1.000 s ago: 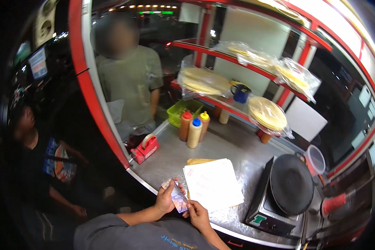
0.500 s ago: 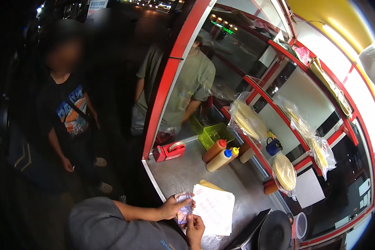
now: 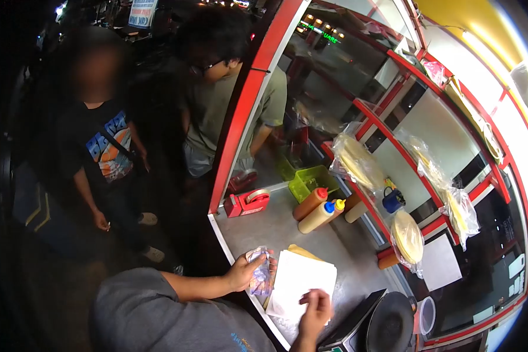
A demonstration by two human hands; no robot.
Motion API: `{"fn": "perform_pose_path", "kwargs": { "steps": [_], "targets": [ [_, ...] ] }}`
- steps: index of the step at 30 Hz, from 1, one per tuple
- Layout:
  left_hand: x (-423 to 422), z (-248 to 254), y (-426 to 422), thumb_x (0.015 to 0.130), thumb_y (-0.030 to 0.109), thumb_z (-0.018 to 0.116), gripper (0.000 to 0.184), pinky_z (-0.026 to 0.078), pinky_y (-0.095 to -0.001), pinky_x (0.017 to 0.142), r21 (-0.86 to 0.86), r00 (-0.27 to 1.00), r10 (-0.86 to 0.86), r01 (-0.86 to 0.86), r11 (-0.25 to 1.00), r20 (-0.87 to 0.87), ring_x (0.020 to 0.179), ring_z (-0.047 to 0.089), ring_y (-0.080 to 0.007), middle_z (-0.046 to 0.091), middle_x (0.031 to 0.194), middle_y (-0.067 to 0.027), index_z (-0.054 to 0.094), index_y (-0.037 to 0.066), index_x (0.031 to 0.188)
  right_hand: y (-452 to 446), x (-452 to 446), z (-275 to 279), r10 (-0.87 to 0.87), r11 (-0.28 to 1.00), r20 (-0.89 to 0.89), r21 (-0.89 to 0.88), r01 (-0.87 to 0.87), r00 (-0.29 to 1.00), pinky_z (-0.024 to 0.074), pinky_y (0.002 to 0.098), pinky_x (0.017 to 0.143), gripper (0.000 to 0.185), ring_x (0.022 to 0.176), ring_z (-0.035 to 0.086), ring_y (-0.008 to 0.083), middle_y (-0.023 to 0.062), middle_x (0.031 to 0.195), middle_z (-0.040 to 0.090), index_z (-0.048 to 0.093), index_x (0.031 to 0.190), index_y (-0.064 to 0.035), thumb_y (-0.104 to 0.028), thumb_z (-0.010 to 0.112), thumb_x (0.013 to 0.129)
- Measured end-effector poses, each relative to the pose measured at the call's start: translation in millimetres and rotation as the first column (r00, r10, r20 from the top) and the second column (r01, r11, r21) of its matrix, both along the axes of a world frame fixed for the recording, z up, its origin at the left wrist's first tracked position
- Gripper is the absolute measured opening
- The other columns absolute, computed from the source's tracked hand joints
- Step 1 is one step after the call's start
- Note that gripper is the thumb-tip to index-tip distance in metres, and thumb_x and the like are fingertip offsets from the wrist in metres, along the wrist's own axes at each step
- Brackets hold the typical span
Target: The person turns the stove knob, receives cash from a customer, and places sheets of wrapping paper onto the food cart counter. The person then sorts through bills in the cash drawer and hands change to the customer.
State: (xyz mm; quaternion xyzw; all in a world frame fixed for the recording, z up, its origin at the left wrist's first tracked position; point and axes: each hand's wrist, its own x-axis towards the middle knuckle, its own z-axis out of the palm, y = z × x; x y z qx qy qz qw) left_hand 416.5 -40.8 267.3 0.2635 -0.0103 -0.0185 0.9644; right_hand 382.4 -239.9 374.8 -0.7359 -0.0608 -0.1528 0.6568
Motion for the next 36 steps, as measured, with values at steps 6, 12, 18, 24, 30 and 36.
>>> {"fn": "perform_pose_path", "kwargs": {
  "steps": [6, 12, 18, 24, 30, 36],
  "targets": [
    [-8.1, -1.9, -11.2, 0.109, 0.022, 0.052, 0.030, 0.058, -0.0374, 0.091, -0.017, 0.995, -0.089, 0.089, 0.996, 0.035, 0.105, 0.067, -0.0198, 0.066, 0.114, -0.0091, 0.055, 0.007, 0.134, 59.0, -45.8, 175.5, 0.345, 0.905, 0.765, -0.118, -0.409, 0.543, 0.0487, 0.0318, 0.072, 0.035, 0.083, 0.054, 0.0195, 0.0096, 0.100, 0.056, 0.052, 0.131, -0.0061, -0.009, 0.064, 0.098],
    [-25.7, -1.0, -7.5, 0.109, 0.023, 0.050, 0.034, 0.056, -0.0366, 0.094, 0.014, 0.991, -0.126, 0.126, 0.992, 0.031, 0.108, 0.067, -0.0201, 0.065, 0.118, -0.0106, 0.053, 0.006, 0.138, 99.5, -89.0, 219.7, 0.441, 0.811, 0.788, -0.144, -0.567, 0.430, 0.0487, 0.0384, 0.072, 0.023, 0.089, 0.052, 0.0178, 0.0033, 0.099, 0.052, 0.059, 0.119, -0.0190, -0.010, 0.063, 0.098],
    [-25.6, -17.2, -2.3, 0.108, 0.024, 0.054, 0.036, 0.056, -0.0382, 0.095, -0.018, 0.999, -0.036, 0.036, 0.999, -0.011, 0.107, 0.067, -0.0217, 0.066, 0.116, -0.0117, 0.053, 0.004, 0.138, 70.7, -56.1, 204.8, 0.599, 0.538, 0.800, -0.383, -0.751, 0.022, 0.0553, 0.0416, 0.077, 0.063, 0.091, 0.053, 0.0188, 0.0049, 0.116, 0.049, 0.041, 0.157, -0.0354, -0.017, 0.060, 0.100],
    [-16.9, -13.9, -12.6, 0.108, 0.025, 0.054, 0.037, 0.057, -0.0369, 0.092, -0.001, 0.995, -0.095, 0.095, 0.995, -0.034, 0.105, 0.067, -0.0216, 0.066, 0.115, -0.0123, 0.052, 0.004, 0.138, 54.7, -51.5, 208.1, 0.523, 0.584, 0.850, -0.416, -0.697, -0.070, 0.0525, 0.0418, 0.082, 0.051, 0.094, 0.052, 0.0199, 0.0055, 0.113, 0.046, 0.047, 0.153, -0.0362, -0.024, 0.048, 0.104],
    [-17.4, 1.2, -32.0, 0.108, 0.026, 0.053, 0.038, 0.057, -0.0359, 0.091, 0.058, 0.973, -0.227, 0.230, 0.972, -0.051, 0.103, 0.066, -0.0187, 0.064, 0.117, -0.0105, 0.051, 0.005, 0.140, 54.6, -69.3, 221.1, 0.398, 0.697, 0.892, -0.143, -0.703, 0.213, 0.0500, 0.0320, 0.075, 0.011, 0.079, 0.057, 0.0149, 0.0030, 0.086, 0.053, 0.054, 0.098, -0.0091, -0.019, 0.057, 0.101],
    [-15.4, 2.8, -44.9, 0.109, 0.027, 0.052, 0.039, 0.058, -0.0357, 0.089, 0.063, 0.954, -0.300, 0.300, 0.952, -0.011, 0.099, 0.065, -0.0168, 0.063, 0.115, -0.0097, 0.050, 0.006, 0.141, 48.6, -58.7, 225.6, 0.468, 0.620, 0.868, -0.188, -0.762, 0.167, 0.0504, 0.0318, 0.073, 0.014, 0.079, 0.058, 0.0158, 0.0043, 0.086, 0.054, 0.054, 0.096, -0.0083, -0.020, 0.057, 0.102]
  ]
}}
